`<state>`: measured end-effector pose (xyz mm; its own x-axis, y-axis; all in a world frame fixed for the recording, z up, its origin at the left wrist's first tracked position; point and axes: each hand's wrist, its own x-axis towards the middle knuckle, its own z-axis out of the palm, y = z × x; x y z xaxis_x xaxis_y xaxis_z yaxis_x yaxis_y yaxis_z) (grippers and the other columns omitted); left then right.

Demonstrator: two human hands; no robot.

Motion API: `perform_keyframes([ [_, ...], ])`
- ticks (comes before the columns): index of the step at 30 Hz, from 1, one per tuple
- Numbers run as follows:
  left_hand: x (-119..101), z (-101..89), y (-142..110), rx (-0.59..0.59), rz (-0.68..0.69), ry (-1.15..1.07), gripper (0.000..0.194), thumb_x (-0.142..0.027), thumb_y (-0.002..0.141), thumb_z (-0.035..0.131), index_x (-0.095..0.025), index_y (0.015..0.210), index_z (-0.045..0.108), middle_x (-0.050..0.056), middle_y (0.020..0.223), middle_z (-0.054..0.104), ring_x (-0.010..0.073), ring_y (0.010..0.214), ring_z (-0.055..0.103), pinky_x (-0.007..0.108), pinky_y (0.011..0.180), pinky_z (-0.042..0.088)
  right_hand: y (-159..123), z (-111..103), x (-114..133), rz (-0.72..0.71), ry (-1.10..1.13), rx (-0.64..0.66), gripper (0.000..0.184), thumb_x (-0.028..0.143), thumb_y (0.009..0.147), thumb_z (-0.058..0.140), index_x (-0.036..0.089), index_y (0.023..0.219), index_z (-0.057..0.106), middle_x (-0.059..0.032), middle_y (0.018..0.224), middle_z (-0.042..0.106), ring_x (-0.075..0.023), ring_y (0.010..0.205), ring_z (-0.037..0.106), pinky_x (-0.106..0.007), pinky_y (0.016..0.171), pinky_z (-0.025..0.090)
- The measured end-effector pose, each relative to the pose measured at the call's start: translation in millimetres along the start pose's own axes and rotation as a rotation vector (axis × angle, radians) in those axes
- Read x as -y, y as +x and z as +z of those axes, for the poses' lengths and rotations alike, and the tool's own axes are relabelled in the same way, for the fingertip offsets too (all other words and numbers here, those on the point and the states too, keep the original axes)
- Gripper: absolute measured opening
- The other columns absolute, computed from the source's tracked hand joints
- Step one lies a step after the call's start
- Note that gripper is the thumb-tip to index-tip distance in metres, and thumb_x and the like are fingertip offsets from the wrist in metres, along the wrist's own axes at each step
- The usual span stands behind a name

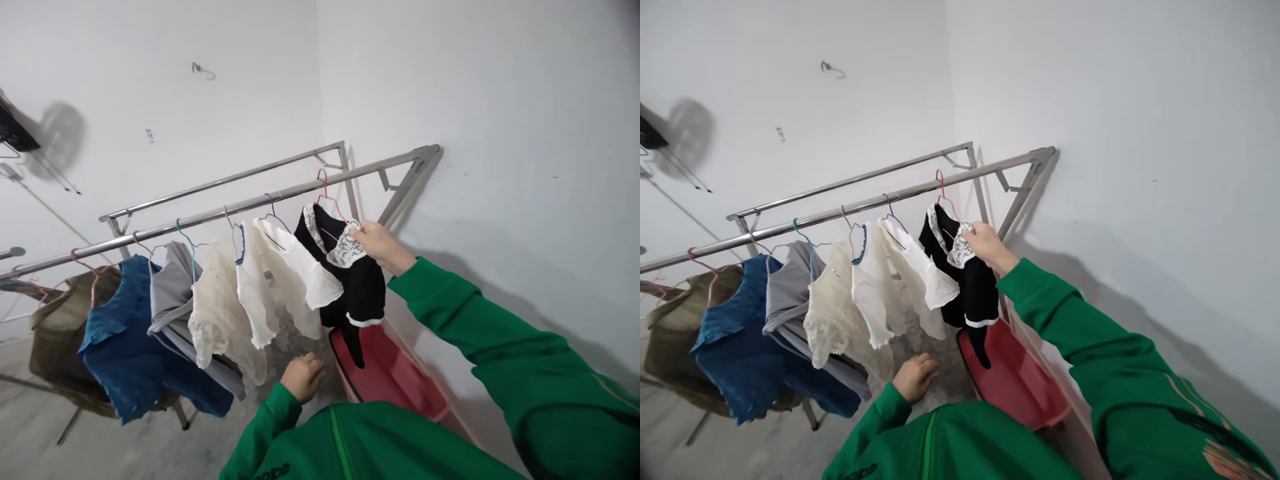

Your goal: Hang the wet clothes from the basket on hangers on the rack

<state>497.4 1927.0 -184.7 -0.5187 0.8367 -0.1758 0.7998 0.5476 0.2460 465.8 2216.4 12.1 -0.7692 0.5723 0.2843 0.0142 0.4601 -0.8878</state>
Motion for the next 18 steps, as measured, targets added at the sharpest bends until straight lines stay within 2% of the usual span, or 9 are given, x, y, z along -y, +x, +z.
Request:
perform_keyframes([
  [8, -6, 6.2, 3, 0.051, -0.025, 0.077, 0.023, -0.026, 0.095, 0.043, -0.019, 0.106, 0.062, 0.009, 0.106, 0.066, 0.0198, 0.094, 0.066, 0.032, 0.086, 0.053, 10, 10, -34, -0.245, -0.334, -0.019, 0.023, 0.028, 0.081, 0.046, 0.022, 0.063, 0.032, -0.0029, 0.063, 0.048, -0.0157, 0.06, 0.042, -0.028, 0.059, 0.034],
  [12, -13, 1.1, 2, 0.071, -0.033, 0.166, 0.02, -0.026, 0.094, 0.046, -0.019, 0.102, 0.063, 0.008, 0.099, 0.066, 0.0166, 0.085, 0.065, 0.029, 0.08, 0.053, 5, 19, -66, -0.253, -0.357, -0.06, 0.011, 0.032, 0.08, 0.048, 0.021, 0.078, 0.047, -0.0075, 0.076, 0.059, -0.0223, 0.073, 0.054, -0.033, 0.069, 0.044],
  [15, -17, 0.3, 1, 0.108, -0.048, 0.142, 0.024, -0.027, 0.096, 0.042, -0.018, 0.105, 0.062, 0.01, 0.104, 0.065, 0.0184, 0.088, 0.065, 0.031, 0.081, 0.052, -5, 28, -100, -0.231, -0.273, -0.14, 0.027, 0.028, 0.077, 0.052, 0.017, 0.101, 0.052, -0.0126, 0.101, 0.062, -0.0259, 0.095, 0.059, -0.04, 0.087, 0.047],
  [18, -18, 5.7, 0, 0.157, -0.062, 0.084, 0.031, -0.028, 0.097, 0.036, -0.015, 0.112, 0.061, 0.013, 0.111, 0.063, 0.0222, 0.096, 0.064, 0.036, 0.087, 0.051, -16, 43, -143, -0.16, -0.125, -0.177, 0.048, 0.024, 0.075, 0.056, 0.013, 0.12, 0.046, -0.017, 0.123, 0.055, -0.0261, 0.118, 0.053, -0.044, 0.102, 0.042],
])
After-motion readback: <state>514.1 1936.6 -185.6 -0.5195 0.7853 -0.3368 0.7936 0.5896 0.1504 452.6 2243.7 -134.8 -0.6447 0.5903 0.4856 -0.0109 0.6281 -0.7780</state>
